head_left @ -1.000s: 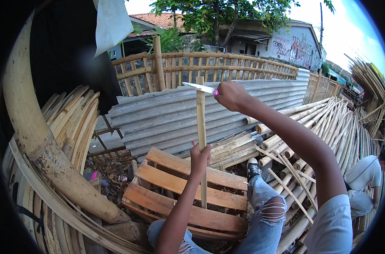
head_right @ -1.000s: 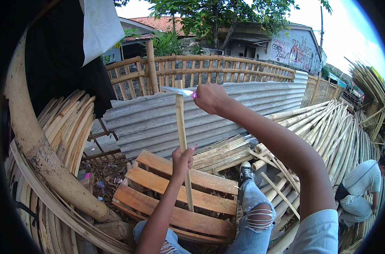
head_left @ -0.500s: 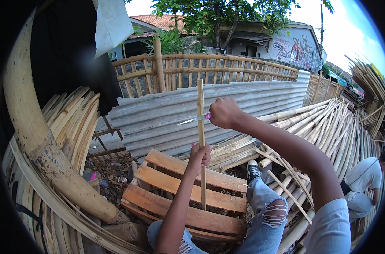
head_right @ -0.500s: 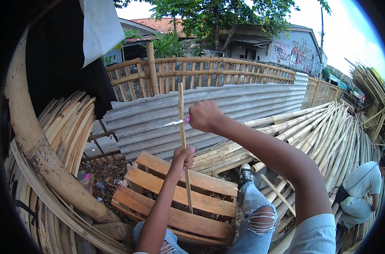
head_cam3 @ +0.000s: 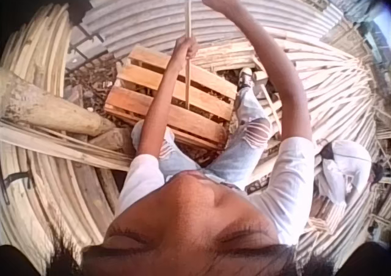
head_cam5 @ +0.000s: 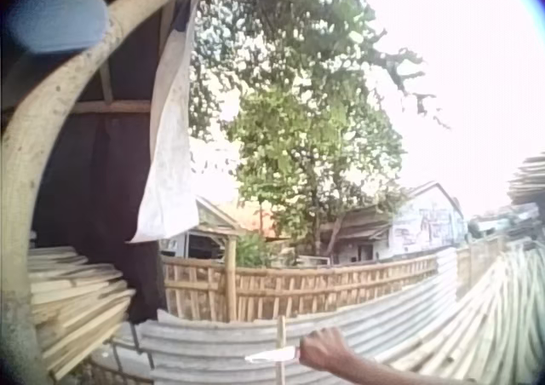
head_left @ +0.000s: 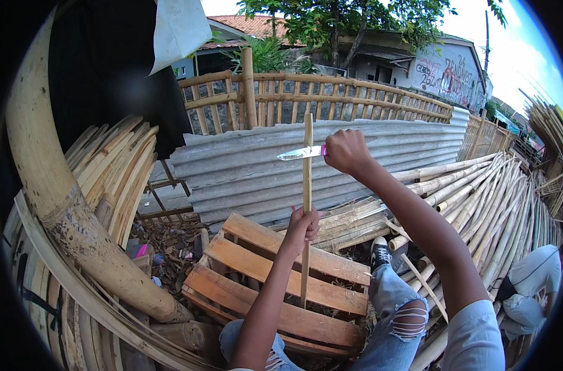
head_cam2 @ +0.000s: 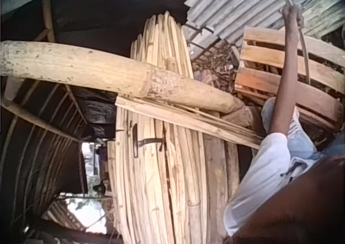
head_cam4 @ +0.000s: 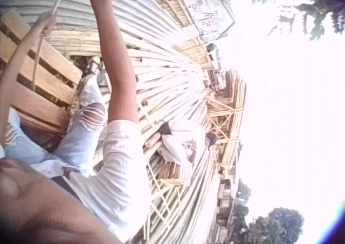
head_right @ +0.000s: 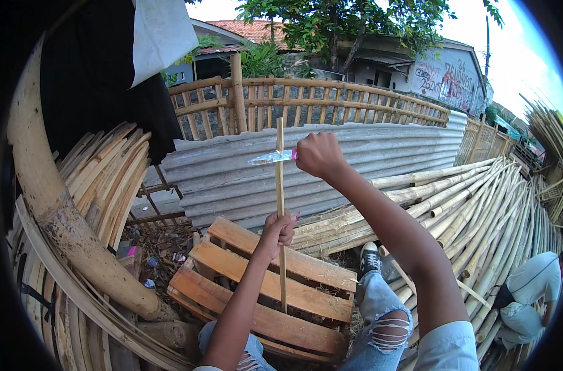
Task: Scraping and thinning a strip of bamboo using a small knife.
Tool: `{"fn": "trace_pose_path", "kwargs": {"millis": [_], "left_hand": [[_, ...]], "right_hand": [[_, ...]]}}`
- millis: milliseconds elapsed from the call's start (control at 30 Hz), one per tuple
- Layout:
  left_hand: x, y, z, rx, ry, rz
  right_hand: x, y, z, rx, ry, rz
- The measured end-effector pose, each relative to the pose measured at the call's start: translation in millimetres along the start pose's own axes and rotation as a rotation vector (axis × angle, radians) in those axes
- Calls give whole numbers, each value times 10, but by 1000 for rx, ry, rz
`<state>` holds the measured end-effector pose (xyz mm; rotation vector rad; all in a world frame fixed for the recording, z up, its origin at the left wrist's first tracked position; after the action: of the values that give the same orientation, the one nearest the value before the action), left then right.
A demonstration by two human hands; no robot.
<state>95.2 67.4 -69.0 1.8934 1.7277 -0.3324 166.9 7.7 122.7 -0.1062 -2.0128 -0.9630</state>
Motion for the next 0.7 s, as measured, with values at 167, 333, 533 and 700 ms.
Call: {"fn": "trace_pose_path", "kwargs": {"millis": [167,333,533,700], "left_hand": [[84,-94,-85,-23,-4,-9],[-145,-151,3,-8,3,2],[-45,-122,-50,-10,22,-33],[49,-162,-138,-100,205,-330]], "right_hand": [[20,21,222,112,7,58],[420,336,-604,-246,56,-181],[186,-116,-545,-383,537,-31],[148,-355,-145,-168,646,83]]}}
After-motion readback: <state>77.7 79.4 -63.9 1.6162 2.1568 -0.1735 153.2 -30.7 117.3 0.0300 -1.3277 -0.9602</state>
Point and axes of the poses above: each hand's wrist, its own y-axis towards the middle knuckle, its own x-axis out of the back of the hand, z = x × y, the point moved 6 cm from there along y, towards the middle knuckle, and after that the axes turned 3 degrees about y, right-handed, at the moved point
